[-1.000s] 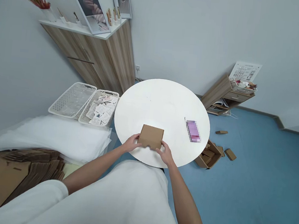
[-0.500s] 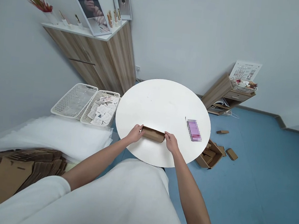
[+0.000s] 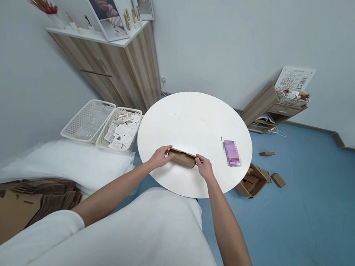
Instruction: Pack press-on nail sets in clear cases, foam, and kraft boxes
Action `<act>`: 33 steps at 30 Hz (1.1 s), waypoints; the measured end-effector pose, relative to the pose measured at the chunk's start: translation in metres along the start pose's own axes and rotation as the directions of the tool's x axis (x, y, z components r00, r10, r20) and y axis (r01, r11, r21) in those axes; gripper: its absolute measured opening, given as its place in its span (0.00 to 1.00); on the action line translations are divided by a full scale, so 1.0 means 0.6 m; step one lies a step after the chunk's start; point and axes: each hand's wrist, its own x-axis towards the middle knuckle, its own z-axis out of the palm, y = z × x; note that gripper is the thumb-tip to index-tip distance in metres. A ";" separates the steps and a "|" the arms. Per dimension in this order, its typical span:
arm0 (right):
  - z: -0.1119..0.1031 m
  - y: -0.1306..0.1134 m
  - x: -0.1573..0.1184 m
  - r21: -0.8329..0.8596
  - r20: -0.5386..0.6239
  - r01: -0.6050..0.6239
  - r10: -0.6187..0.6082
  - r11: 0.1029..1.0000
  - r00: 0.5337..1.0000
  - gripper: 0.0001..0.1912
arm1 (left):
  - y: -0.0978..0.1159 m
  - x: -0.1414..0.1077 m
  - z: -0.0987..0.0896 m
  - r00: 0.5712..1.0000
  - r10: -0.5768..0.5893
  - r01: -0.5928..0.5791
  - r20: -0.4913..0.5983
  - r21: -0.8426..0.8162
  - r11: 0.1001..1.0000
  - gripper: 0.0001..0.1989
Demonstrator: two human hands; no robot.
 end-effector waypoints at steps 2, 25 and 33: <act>-0.002 0.003 -0.008 0.014 0.029 0.013 -0.013 1.000 0.999 0.23 | -0.005 -0.002 -0.003 1.000 -0.008 0.008 -0.004 -0.058 0.998 0.22; 0.027 0.034 -0.016 0.129 0.014 -0.075 0.074 0.989 0.997 0.26 | -0.047 -0.004 0.018 0.954 -0.188 0.270 0.232 -0.400 0.876 0.25; 0.036 0.042 -0.018 0.085 -0.091 0.033 -0.025 0.996 0.996 0.24 | -0.053 -0.008 0.031 0.982 -0.132 0.171 0.132 -0.357 0.918 0.22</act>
